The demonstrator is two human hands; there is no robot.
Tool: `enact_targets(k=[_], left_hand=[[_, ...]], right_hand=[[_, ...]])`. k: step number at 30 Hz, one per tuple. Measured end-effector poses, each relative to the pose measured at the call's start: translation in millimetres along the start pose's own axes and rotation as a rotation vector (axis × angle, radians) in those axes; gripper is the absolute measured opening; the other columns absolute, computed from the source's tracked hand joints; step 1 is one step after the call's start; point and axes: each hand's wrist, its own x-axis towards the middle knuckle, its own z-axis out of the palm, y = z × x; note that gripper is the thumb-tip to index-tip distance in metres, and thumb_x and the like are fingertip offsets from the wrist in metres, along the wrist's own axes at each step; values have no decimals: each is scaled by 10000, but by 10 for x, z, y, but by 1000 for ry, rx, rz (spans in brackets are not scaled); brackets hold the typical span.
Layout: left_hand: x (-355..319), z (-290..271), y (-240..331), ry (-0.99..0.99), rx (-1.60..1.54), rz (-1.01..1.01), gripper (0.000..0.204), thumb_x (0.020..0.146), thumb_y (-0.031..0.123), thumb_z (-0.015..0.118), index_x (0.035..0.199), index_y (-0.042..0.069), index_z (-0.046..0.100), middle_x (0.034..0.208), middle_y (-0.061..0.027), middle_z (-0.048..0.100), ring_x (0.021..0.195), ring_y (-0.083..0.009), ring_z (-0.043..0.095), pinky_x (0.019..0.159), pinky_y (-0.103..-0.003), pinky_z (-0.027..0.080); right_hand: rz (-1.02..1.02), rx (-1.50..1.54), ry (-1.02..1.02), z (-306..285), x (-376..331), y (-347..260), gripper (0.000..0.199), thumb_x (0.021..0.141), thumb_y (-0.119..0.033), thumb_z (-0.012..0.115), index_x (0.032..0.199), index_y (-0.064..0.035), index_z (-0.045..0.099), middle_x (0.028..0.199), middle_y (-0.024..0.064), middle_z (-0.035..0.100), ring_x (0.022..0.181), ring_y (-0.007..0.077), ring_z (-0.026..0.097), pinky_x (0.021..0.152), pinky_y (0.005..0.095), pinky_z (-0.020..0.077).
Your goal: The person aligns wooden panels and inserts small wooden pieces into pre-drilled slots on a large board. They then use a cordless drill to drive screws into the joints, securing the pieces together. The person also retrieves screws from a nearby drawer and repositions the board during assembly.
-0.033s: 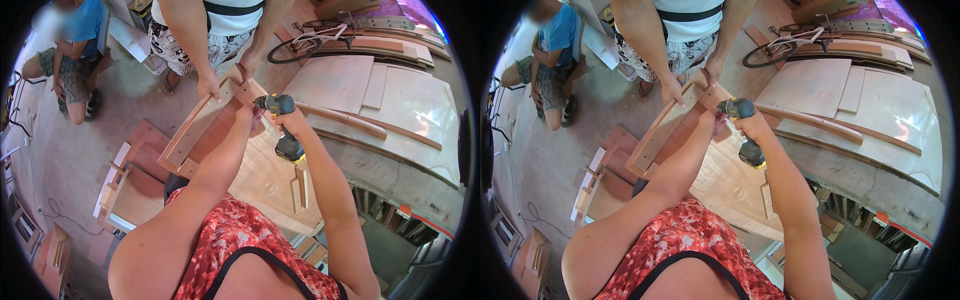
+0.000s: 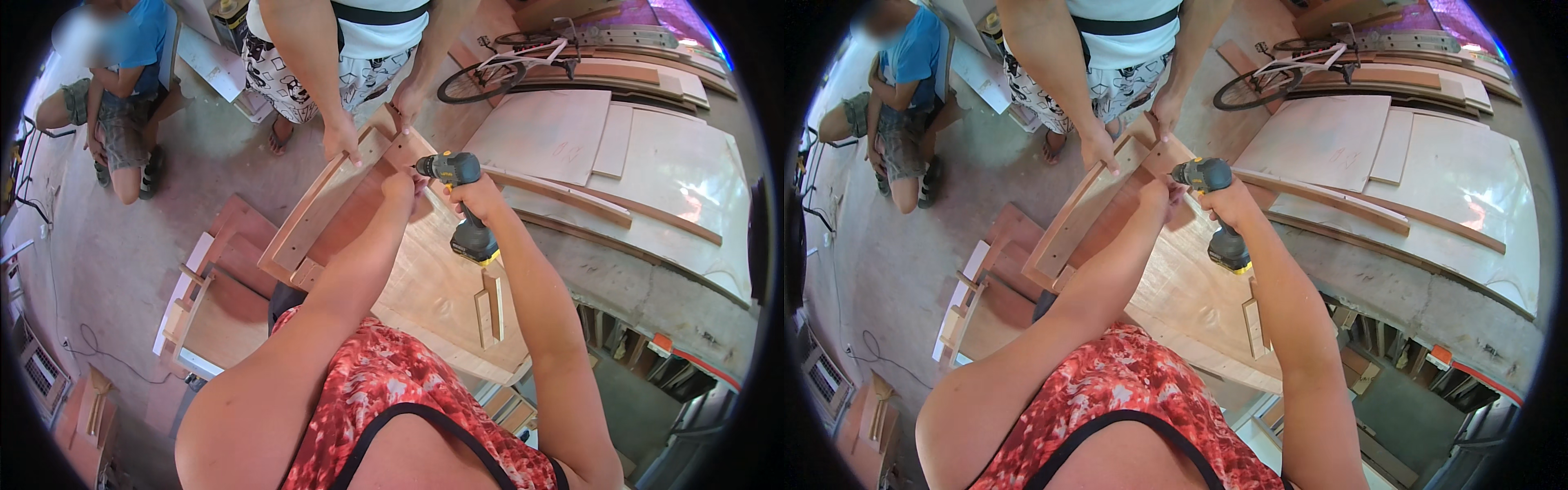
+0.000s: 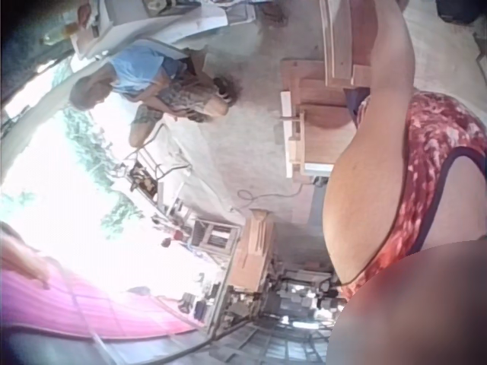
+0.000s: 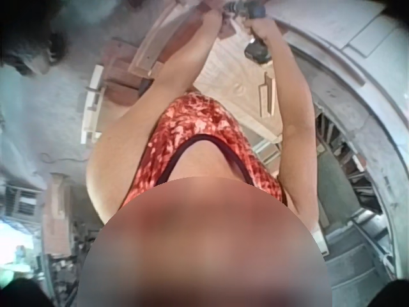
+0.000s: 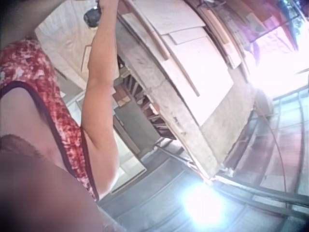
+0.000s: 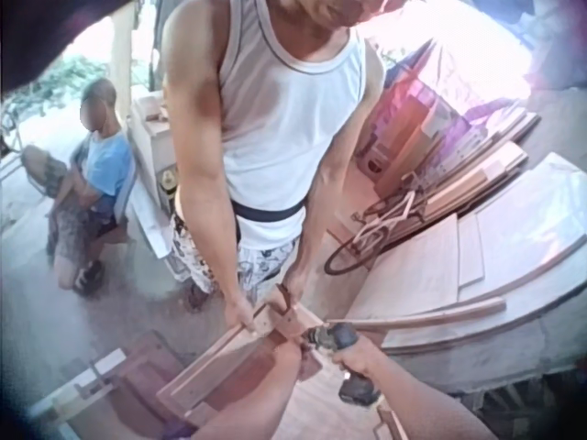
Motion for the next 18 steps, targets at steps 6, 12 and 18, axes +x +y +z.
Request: enact_targets(k=[6, 12, 18], left_hand=[[-1182, 682, 630, -480, 729, 1577, 211, 861, 195, 656, 978, 19, 665, 849, -133, 702, 843, -327, 678, 798, -429, 538], [-983, 754, 608, -503, 909, 1261, 168, 820, 217, 642, 860, 63, 697, 864, -110, 701, 851, -342, 662, 744, -445, 530], [-967, 773, 593, -523, 828, 1281, 168, 794, 217, 608, 788, 69, 686, 794, -119, 675, 810, -350, 651, 714, -466, 518]], right_hand=[[-84, -131, -115, -112, 124, 42, 297, 799, -65, 711, 1075, -16, 613, 853, 40, 645, 673, 137, 600, 527, 309, 493], [-35, -93, -29, -1, 72, -138, 207, 849, -78, 701, 1026, -28, 606, 849, 59, 639, 657, 146, 600, 553, 303, 494], [-4, -107, -3, -15, 78, -156, 194, 830, -70, 713, 993, -39, 613, 829, 46, 645, 624, 140, 604, 522, 300, 482]])
